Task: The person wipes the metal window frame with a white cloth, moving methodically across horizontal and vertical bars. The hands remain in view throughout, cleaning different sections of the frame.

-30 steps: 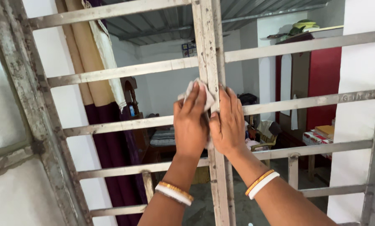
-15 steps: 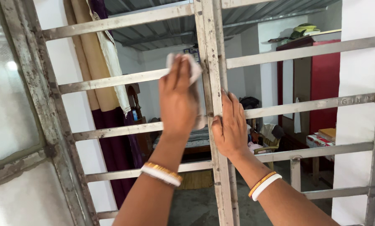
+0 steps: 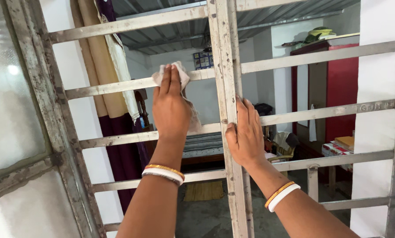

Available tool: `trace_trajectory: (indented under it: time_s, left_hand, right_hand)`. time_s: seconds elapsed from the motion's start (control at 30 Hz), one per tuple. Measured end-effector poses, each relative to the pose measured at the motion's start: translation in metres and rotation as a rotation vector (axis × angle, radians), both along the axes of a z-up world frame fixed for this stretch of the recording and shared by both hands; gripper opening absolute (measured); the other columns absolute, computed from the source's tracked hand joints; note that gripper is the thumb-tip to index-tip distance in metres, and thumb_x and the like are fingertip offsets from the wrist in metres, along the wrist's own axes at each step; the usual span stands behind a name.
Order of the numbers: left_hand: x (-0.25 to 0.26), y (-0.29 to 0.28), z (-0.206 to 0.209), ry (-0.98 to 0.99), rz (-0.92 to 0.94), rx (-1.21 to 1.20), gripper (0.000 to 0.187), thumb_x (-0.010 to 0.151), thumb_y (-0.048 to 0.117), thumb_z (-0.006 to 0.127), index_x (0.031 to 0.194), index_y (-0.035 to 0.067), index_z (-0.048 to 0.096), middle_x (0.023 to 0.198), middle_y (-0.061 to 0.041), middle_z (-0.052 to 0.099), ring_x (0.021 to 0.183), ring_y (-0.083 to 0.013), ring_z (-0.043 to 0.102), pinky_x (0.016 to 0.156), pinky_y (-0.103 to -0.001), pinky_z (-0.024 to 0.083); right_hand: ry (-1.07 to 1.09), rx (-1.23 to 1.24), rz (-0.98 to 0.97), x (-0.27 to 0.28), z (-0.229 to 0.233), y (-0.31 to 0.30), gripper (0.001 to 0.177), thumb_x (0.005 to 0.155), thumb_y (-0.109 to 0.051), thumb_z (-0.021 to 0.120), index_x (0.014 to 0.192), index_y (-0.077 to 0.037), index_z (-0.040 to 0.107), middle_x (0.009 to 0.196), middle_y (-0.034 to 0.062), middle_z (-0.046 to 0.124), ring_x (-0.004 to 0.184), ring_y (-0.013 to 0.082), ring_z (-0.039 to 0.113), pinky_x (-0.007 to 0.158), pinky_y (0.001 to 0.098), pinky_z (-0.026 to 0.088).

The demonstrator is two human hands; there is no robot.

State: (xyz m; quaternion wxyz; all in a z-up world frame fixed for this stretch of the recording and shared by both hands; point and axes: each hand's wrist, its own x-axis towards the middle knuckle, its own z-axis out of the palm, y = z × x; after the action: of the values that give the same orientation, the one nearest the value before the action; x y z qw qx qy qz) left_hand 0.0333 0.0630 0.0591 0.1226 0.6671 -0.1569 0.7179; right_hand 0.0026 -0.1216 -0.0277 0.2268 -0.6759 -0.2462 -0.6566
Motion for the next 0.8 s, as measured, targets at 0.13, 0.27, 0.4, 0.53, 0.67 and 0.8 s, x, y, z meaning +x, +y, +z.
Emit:
trace_trajectory:
  time_s: [0.13,0.27,0.4,0.53,0.67,0.8]
  left_hand:
    - [-0.011,-0.017,-0.012,-0.188,-0.082,0.14,0.077,0.081,-0.008,0.069,0.154,0.009,0.049,0.157,-0.01,0.051,0.115,-0.0344,0.069,0.099,-0.041,0.061]
    - [-0.012,-0.036,-0.012,-0.031,-0.057,0.172,0.074,0.085,-0.007,0.067,0.154,0.012,0.049,0.161,-0.004,0.049,0.106,-0.0335,0.07,0.089,-0.04,0.06]
    - [-0.01,-0.022,-0.01,0.077,0.07,0.177,0.072,0.083,-0.008,0.062,0.151,0.015,0.054,0.159,0.0,0.047,0.095,-0.0317,0.07,0.084,-0.038,0.059]
    - [-0.003,0.007,-0.013,-0.051,0.055,-0.029,0.062,0.088,-0.004,0.063,0.148,0.008,0.058,0.162,-0.001,0.045,0.11,-0.0277,0.07,0.093,-0.034,0.059]
    - [-0.004,0.013,-0.012,-0.086,-0.077,-0.129,0.062,0.095,-0.005,0.061,0.155,0.008,0.051,0.164,-0.002,0.042,0.112,-0.0249,0.069,0.097,-0.032,0.059]
    - [-0.005,-0.013,-0.012,-0.014,-0.11,0.114,0.071,0.09,-0.003,0.064,0.157,0.008,0.044,0.165,-0.003,0.041,0.099,-0.0262,0.068,0.092,-0.037,0.059]
  right_hand:
    - [-0.009,0.015,0.005,-0.001,0.002,0.002,0.062,0.091,-0.01,0.049,0.151,0.001,0.038,0.147,0.0322,0.045,0.135,0.0494,0.047,0.117,0.0561,0.035]
    - [0.014,0.016,0.015,-0.002,0.002,0.002,0.064,0.089,-0.01,0.05,0.151,0.001,0.038,0.147,0.0307,0.046,0.134,0.0491,0.047,0.115,0.0552,0.036]
    - [-0.012,-0.006,-0.023,-0.001,0.001,0.0,0.065,0.091,-0.01,0.05,0.153,0.001,0.037,0.147,0.031,0.045,0.137,0.0502,0.045,0.117,0.0566,0.034]
    - [-0.009,-0.007,-0.025,-0.001,0.0,0.001,0.064,0.091,-0.01,0.05,0.153,0.002,0.036,0.148,0.0313,0.044,0.137,0.0503,0.044,0.116,0.0569,0.034]
    - [-0.019,-0.004,0.002,-0.002,0.0,0.002,0.062,0.092,-0.009,0.049,0.152,0.002,0.037,0.147,0.0306,0.045,0.134,0.0493,0.047,0.116,0.0559,0.035]
    - [-0.028,-0.008,-0.004,-0.003,0.002,0.002,0.061,0.092,-0.009,0.05,0.15,0.002,0.038,0.147,0.0299,0.046,0.134,0.0492,0.047,0.116,0.0558,0.035]
